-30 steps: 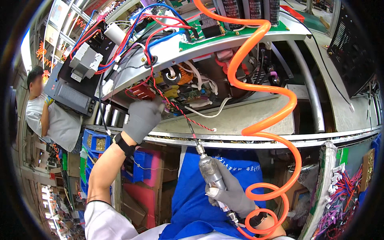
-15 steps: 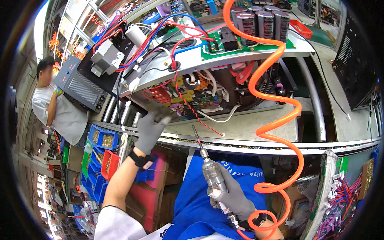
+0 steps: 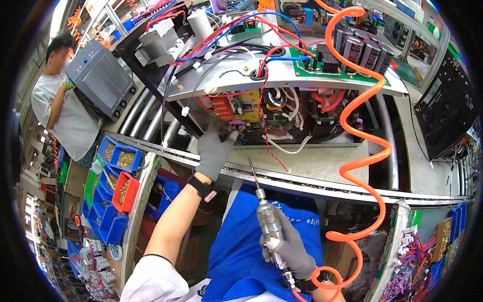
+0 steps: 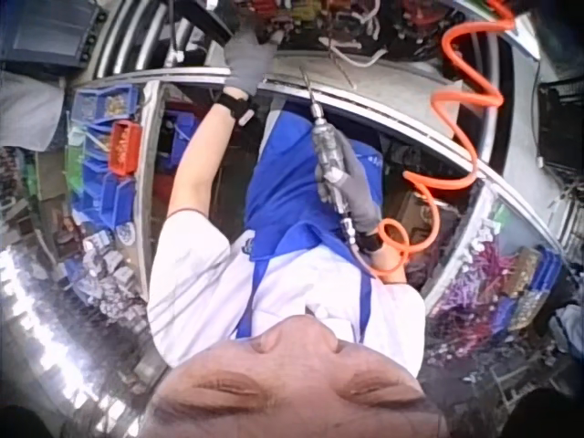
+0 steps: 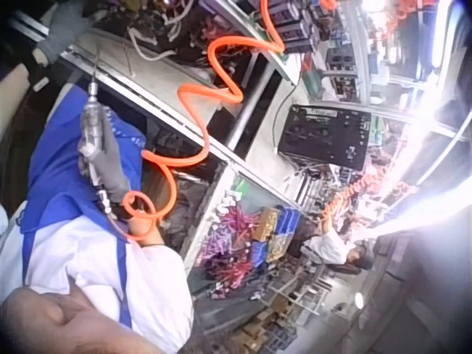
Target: Wiring and securing components inside an electronic power unit on an assembly line.
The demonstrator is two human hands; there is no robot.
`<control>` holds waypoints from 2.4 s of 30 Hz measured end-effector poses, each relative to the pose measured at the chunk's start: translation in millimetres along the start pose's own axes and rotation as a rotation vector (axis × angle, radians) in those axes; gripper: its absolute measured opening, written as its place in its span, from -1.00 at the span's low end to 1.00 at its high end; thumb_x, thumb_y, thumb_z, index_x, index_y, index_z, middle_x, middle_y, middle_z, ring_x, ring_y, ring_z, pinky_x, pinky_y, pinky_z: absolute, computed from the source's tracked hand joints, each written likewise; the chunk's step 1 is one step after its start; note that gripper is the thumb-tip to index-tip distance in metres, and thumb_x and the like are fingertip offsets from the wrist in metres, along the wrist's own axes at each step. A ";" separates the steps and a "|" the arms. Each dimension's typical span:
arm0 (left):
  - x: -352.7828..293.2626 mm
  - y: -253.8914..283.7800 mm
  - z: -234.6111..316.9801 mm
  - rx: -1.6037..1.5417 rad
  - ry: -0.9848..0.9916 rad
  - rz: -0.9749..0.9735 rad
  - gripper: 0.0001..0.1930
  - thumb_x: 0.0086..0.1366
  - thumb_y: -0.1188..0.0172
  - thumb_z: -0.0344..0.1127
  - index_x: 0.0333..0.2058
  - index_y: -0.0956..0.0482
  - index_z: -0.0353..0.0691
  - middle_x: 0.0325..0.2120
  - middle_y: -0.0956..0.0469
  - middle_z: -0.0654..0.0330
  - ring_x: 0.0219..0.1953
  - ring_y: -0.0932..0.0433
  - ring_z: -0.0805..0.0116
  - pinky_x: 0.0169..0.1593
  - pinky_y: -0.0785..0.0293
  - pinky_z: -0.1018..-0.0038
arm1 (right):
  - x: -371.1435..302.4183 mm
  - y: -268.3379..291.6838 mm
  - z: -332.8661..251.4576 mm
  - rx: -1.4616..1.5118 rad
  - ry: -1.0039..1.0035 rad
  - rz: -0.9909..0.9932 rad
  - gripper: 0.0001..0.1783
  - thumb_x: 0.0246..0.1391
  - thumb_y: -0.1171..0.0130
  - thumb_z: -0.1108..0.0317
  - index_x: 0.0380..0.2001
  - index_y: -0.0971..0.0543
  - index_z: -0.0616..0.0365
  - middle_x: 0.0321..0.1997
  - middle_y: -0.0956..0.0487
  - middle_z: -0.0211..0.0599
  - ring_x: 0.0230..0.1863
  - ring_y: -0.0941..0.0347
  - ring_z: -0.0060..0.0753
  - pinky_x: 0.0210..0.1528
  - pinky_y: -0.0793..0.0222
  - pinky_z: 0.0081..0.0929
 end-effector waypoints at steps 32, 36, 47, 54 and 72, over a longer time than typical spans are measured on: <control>-1.2 -39.9 -3.2 0.314 0.303 -0.324 -0.62 0.06 -0.26 0.00 -0.31 -0.65 -0.22 -0.33 -0.64 -0.04 -0.19 -0.62 0.00 -0.12 -0.54 0.22 | -5.3 4.9 -1.4 -0.079 -0.002 0.109 0.00 -0.09 -0.27 0.14 0.38 -0.01 0.05 -0.35 -0.49 -0.23 -0.52 -0.48 -0.45 -0.51 -0.43 -0.55; -1.4 -42.8 -9.7 0.303 0.326 -0.290 -0.60 0.06 -0.22 0.02 -0.34 -0.64 -0.24 -0.34 -0.63 -0.07 -0.20 -0.61 -0.04 -0.15 -0.52 0.16 | -23.4 15.5 -17.9 -0.149 0.054 0.109 0.02 -0.11 -0.29 0.29 0.38 0.02 0.08 -0.25 -0.47 -0.24 -0.41 -0.47 -0.49 -0.45 -0.44 -0.55; -2.8 -39.7 -22.4 0.285 0.239 -0.255 -0.63 0.10 -0.15 -0.05 -0.37 -0.60 -0.30 -0.34 -0.60 -0.13 -0.22 -0.58 -0.12 -0.13 -0.49 0.11 | -43.4 117.5 -91.3 -0.586 0.345 0.774 -0.12 -0.08 -0.22 0.40 0.33 -0.11 0.20 -0.08 -0.41 -0.34 -0.17 -0.32 -0.59 -0.12 -0.30 -0.60; -29.7 -28.6 -12.7 0.284 0.125 -0.151 -0.58 0.11 -0.27 -0.03 -0.19 -0.54 -0.22 -0.46 -0.60 -0.01 -0.30 -0.59 -0.06 -0.21 -0.51 0.16 | -17.2 156.9 -119.4 -1.306 0.134 0.655 -0.33 0.02 -0.19 0.20 0.14 -0.32 0.38 0.16 -0.38 0.22 0.29 -0.20 0.11 0.24 -0.17 -0.30; -64.7 -59.9 42.4 0.293 -0.626 -0.046 -0.34 0.05 -0.12 -0.36 0.21 -0.29 -0.05 0.25 -0.25 0.11 -0.58 -0.52 0.35 -0.52 -0.47 0.45 | 125.8 43.8 -153.1 -2.123 0.401 -0.185 -0.69 0.16 -0.06 0.10 -0.24 -0.53 0.11 -0.24 -0.55 -0.17 -0.40 -0.53 -0.05 -0.37 -0.44 -0.16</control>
Point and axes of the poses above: each hand's wrist, its own x-axis towards the middle knuckle, its own y-axis out of the back of the hand, z = x × y, the point moved 5 cm from there along x, towards the middle knuckle
